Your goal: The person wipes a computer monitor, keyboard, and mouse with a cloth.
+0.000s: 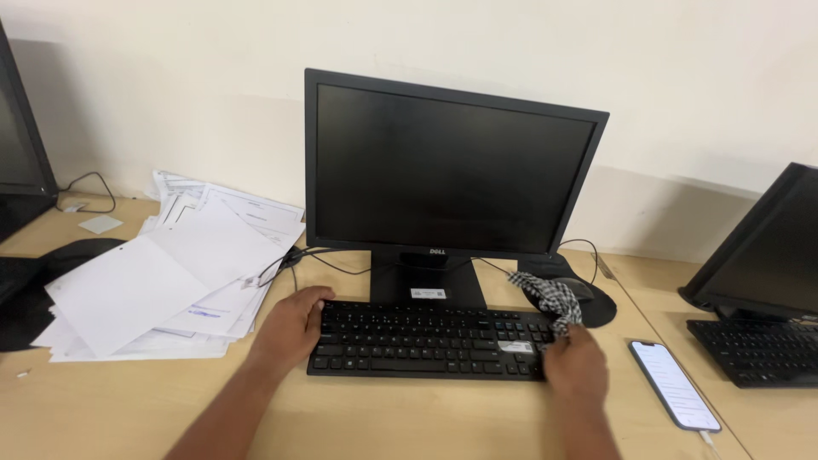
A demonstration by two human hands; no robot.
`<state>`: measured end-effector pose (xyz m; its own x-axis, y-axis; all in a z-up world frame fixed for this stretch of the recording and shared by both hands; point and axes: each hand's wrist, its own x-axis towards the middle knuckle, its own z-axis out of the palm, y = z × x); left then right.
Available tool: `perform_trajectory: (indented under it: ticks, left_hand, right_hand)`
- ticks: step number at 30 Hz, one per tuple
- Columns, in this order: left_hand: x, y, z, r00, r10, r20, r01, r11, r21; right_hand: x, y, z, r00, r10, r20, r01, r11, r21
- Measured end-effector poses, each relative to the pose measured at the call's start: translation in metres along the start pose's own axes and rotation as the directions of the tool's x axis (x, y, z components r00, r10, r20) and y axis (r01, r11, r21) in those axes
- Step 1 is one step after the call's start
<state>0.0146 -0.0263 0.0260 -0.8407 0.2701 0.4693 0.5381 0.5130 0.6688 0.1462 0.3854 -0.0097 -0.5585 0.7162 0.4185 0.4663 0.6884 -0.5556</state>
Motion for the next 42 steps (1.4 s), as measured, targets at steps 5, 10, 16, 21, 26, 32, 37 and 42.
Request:
perform_trajectory:
  ticks: [5,10,16,21,26,32,37,42]
  left_hand:
    - [0.002,-0.012,0.009,0.984,0.098,-0.151,-0.071,0.982,0.173]
    - [0.003,-0.009,0.006,0.978,-0.197,-0.074,0.204,0.974,0.103]
    - [0.002,0.000,0.000,0.967,-0.246,-0.064,0.248,0.969,0.022]
    - [0.006,0.004,0.003,0.967,-0.243,-0.076,0.249,0.965,0.087]
    - [0.006,-0.004,0.007,0.982,-0.164,-0.096,0.175,0.977,0.122]
    - [0.007,-0.015,0.010,0.984,-0.090,-0.151,0.102,0.992,0.077]
    - [0.014,-0.015,0.010,0.989,-0.094,-0.115,0.112,0.981,0.161]
    - [0.017,-0.012,0.008,0.984,-0.161,-0.079,0.174,0.964,0.201]
  right_hand:
    - [-0.056,-0.077,0.051,0.920,-0.302,0.249,0.308,0.951,0.015]
    - [-0.095,-0.120,0.052,0.535,-0.839,0.098,0.819,0.544,0.183]
    - [-0.024,-0.054,0.021,0.971,-0.176,0.165,0.193,0.976,-0.096]
    - [-0.007,-0.035,0.011,0.982,-0.172,0.085,0.174,0.985,-0.017]
    - [-0.014,-0.110,0.049,0.828,-0.358,0.432,0.367,0.928,0.067]
    - [0.051,-0.132,0.118,0.682,-0.384,0.622,0.561,0.820,-0.109]
    - [0.091,-0.127,0.123,0.708,-0.216,0.673,0.185,0.976,0.120]
    - [0.105,-0.131,0.138,0.745,-0.281,0.605,0.299,0.951,0.073]
